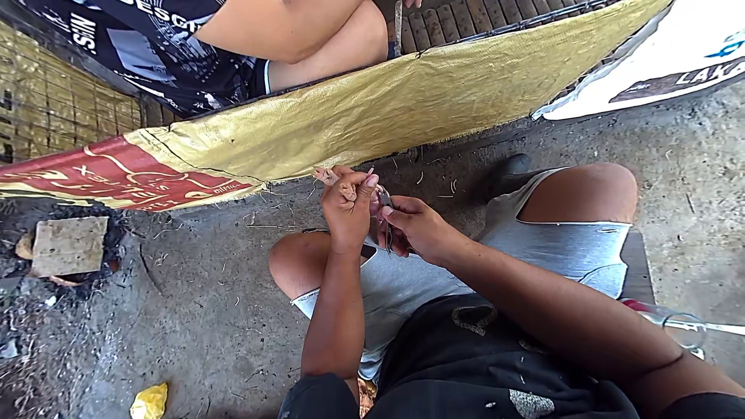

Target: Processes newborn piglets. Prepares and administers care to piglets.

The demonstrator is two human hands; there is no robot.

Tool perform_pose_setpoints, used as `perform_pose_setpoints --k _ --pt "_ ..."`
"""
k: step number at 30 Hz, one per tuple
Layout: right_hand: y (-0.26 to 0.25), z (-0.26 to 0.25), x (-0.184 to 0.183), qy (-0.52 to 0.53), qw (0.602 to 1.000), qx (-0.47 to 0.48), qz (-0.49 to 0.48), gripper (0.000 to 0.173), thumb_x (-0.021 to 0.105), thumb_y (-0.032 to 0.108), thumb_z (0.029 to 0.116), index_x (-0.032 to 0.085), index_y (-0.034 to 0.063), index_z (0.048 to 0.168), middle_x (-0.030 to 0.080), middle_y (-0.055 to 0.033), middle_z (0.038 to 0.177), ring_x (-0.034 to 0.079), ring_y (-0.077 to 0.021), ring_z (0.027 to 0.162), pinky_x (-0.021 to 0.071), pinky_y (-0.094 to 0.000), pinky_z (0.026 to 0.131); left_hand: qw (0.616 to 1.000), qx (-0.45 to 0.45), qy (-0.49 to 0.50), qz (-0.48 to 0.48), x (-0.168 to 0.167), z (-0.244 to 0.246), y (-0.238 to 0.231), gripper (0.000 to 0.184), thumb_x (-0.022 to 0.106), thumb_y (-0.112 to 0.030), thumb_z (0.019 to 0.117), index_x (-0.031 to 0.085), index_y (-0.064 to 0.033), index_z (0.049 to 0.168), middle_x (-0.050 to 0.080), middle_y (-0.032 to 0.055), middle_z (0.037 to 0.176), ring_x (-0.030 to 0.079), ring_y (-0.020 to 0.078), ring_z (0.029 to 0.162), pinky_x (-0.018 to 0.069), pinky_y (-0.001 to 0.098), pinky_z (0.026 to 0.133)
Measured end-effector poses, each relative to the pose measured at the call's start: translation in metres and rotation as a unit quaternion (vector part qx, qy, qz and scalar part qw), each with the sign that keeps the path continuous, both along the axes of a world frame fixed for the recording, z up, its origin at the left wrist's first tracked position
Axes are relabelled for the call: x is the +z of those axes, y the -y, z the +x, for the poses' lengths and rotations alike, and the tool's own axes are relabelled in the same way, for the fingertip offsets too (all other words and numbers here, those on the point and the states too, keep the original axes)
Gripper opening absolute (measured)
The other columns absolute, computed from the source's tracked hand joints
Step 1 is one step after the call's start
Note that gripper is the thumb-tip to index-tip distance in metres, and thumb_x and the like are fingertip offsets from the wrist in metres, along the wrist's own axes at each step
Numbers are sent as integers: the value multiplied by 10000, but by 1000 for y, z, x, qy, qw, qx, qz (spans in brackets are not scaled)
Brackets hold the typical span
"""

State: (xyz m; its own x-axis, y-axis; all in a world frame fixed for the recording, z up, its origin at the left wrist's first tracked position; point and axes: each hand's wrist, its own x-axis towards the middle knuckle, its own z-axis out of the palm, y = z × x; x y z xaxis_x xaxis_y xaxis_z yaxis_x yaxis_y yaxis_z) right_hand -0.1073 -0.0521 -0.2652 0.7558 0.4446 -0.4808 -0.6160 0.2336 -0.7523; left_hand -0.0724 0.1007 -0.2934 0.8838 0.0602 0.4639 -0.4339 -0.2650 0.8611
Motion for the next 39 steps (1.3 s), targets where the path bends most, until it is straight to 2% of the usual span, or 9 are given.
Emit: perform_pose_setpoints --k 6,9,15,19,33,39 --pt "0 1 0 6 1000 0 -8 267 375 191 1127 570 9 1112 682 -128 771 571 -107 490 458 -195 453 999 -9 11 -47 0 2 1 26 715 -50 942 703 -27 942 627 27 936 621 102 838 553 231 722" --pt "0 0 0 5 1000 3 -9 267 375 195 1128 564 9 1094 671 -125 756 566 -106 484 459 -196 452 1000 0 -5 -26 4 -1 3 29 717 -73 950 704 -47 956 618 23 954 620 91 808 553 213 680" --pt "-1 2 -1 -2 1000 3 -14 261 379 198 1128 560 13 1093 663 -123 735 567 -107 485 455 -193 455 1000 7 4 -13 0 1 3 37 728 -69 941 711 -38 952 634 26 927 629 104 820 560 238 698" --pt "0 3 -2 5 1000 3 -16 265 370 190 1129 558 7 1091 669 -113 746 557 -93 477 450 -189 445 1000 0 13 -12 -4 5 1 38 722 -56 941 714 -19 943 636 38 925 622 117 863 552 255 757" --pt "-1 1 -6 -18 1000 0 -23 273 364 186 1130 554 1 1065 660 -119 734 544 -98 465 439 -192 439 1000 2 -5 2 -2 2 6 37 731 -77 939 717 -43 938 608 28 924 603 105 824 532 229 701" --pt "1 3 -1 -14 1000 1 -19 265 367 183 1130 553 4 1072 665 -113 733 552 -97 471 445 -189 444 1000 3 3 15 -1 3 3 35 732 -80 939 716 -48 940 614 27 934 603 110 862 529 241 740"
